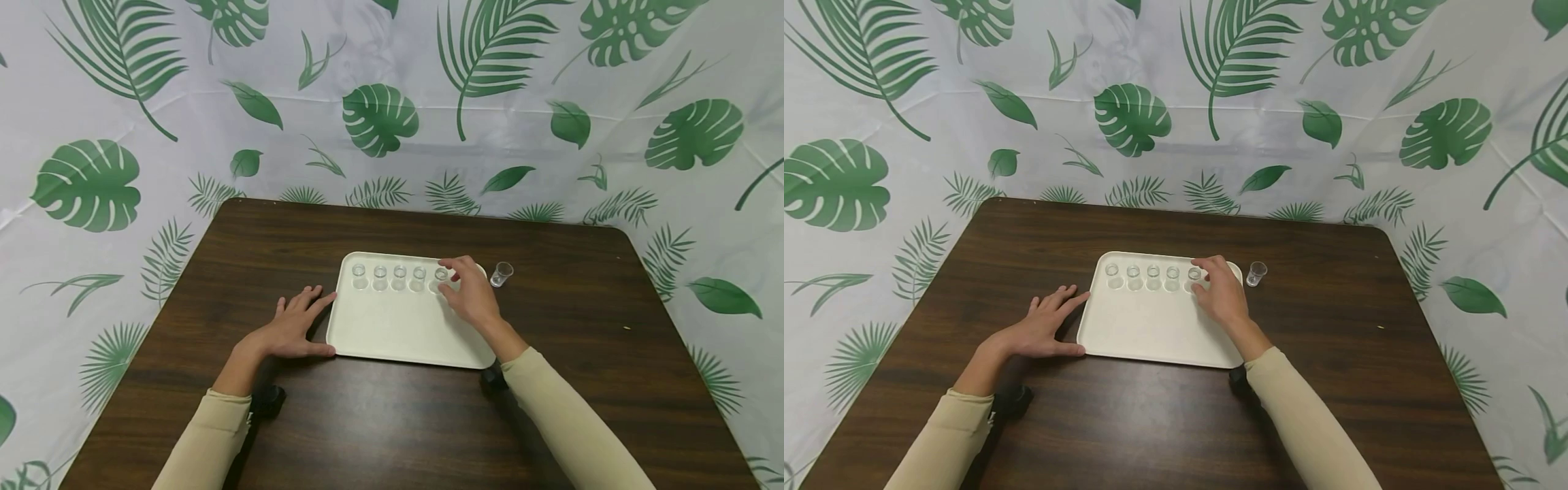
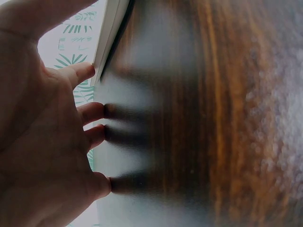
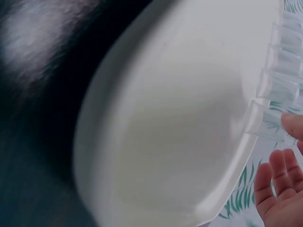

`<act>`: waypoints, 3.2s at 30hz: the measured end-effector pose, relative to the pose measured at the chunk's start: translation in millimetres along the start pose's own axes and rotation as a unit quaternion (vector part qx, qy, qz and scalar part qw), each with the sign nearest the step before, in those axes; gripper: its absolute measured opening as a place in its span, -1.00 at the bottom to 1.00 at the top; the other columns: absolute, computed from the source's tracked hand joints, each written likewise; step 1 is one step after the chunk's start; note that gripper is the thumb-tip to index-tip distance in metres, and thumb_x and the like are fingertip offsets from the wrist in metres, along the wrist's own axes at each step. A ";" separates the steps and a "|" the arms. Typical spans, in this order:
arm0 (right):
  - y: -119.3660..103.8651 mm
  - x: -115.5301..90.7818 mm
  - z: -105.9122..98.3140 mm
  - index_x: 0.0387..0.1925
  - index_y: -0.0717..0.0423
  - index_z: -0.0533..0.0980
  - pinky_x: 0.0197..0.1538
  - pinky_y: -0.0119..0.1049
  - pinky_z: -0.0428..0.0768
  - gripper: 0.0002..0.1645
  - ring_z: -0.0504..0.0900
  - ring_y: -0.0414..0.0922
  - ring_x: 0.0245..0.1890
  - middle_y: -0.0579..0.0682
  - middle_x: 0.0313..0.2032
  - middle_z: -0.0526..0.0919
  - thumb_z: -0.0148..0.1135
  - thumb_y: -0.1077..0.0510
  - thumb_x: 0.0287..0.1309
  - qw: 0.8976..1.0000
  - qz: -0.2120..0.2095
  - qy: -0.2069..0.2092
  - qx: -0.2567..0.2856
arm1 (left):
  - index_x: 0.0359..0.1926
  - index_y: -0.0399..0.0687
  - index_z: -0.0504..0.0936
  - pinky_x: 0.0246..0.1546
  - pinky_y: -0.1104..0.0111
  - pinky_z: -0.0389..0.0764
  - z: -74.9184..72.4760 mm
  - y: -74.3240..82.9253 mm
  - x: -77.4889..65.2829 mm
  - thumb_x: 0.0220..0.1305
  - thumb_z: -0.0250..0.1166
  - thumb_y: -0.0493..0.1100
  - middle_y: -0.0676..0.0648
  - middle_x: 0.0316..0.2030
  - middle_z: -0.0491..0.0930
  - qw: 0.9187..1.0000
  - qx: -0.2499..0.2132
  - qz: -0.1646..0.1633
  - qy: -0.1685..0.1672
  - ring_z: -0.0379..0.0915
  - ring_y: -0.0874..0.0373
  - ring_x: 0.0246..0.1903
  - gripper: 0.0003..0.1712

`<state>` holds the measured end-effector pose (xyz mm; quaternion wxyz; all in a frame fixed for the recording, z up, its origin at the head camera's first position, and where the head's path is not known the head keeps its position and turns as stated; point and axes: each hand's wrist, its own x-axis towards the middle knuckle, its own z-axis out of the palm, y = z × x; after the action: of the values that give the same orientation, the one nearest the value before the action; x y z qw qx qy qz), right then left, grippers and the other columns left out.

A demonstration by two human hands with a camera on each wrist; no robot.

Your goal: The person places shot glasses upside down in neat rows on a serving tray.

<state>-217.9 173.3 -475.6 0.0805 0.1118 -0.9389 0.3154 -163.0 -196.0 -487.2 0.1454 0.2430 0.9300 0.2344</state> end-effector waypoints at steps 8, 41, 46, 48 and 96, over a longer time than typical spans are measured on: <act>0.0 -6.2 -7.3 0.19 0.05 0.53 -0.27 -0.11 0.44 -0.47 0.56 0.02 -0.18 0.09 -0.02 0.55 0.38 0.14 0.15 0.999 0.003 0.028 0.027 | 0.56 0.00 -0.01 0.22 -0.41 -0.31 -1.1 0.4 -1.4 0.07 0.38 0.36 -0.33 0.49 -0.12 1.000 -0.002 0.000 0.001 -0.33 -0.32 0.47 0.21; 67.1 -15.9 -45.1 0.34 0.30 0.25 -0.04 -0.05 0.51 -0.23 0.52 0.19 -0.03 0.31 0.11 0.32 0.32 0.16 0.16 0.966 0.229 0.056 0.106 | 0.55 0.01 -0.01 0.22 -0.41 -0.30 -0.9 2.2 -1.1 0.07 0.39 0.34 -0.33 0.49 -0.12 1.000 0.002 -0.001 0.003 -0.31 -0.33 0.46 0.20; 73.1 -14.7 -43.1 0.34 0.32 0.26 -0.05 -0.07 0.53 -0.25 0.53 0.18 0.00 0.31 0.14 0.34 0.30 0.17 0.19 0.966 0.234 0.021 0.111 | 0.56 0.01 -0.01 0.21 -0.42 -0.30 0.2 0.8 -2.0 0.06 0.38 0.37 -0.34 0.50 -0.12 1.000 0.001 -0.002 -0.002 -0.31 -0.33 0.46 0.22; 74.8 -13.7 -43.0 0.33 0.32 0.27 -0.08 -0.12 0.53 -0.27 0.53 0.18 -0.01 0.32 0.16 0.35 0.30 0.19 0.20 0.965 0.235 0.017 0.115 | 0.56 0.02 -0.01 0.21 -0.42 -0.30 0.2 0.4 -1.8 0.06 0.38 0.38 -0.33 0.50 -0.12 1.000 -0.001 -0.002 0.000 -0.32 -0.32 0.47 0.21; 79.1 -8.4 -44.4 0.05 0.26 0.52 -0.13 -0.11 0.46 -0.59 0.57 0.16 -0.12 0.30 -0.02 0.59 0.31 0.16 0.22 0.971 0.227 0.042 0.066 | 0.56 0.02 -0.01 0.22 -0.41 -0.30 -6.7 1.4 2.0 0.07 0.39 0.34 -0.33 0.50 -0.12 1.000 0.004 -0.005 -0.004 -0.32 -0.32 0.47 0.20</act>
<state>-226.8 263.1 -487.9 0.0384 -0.1123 -0.9126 0.3913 -166.7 -196.3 -481.1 0.1493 0.2395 0.9316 0.2289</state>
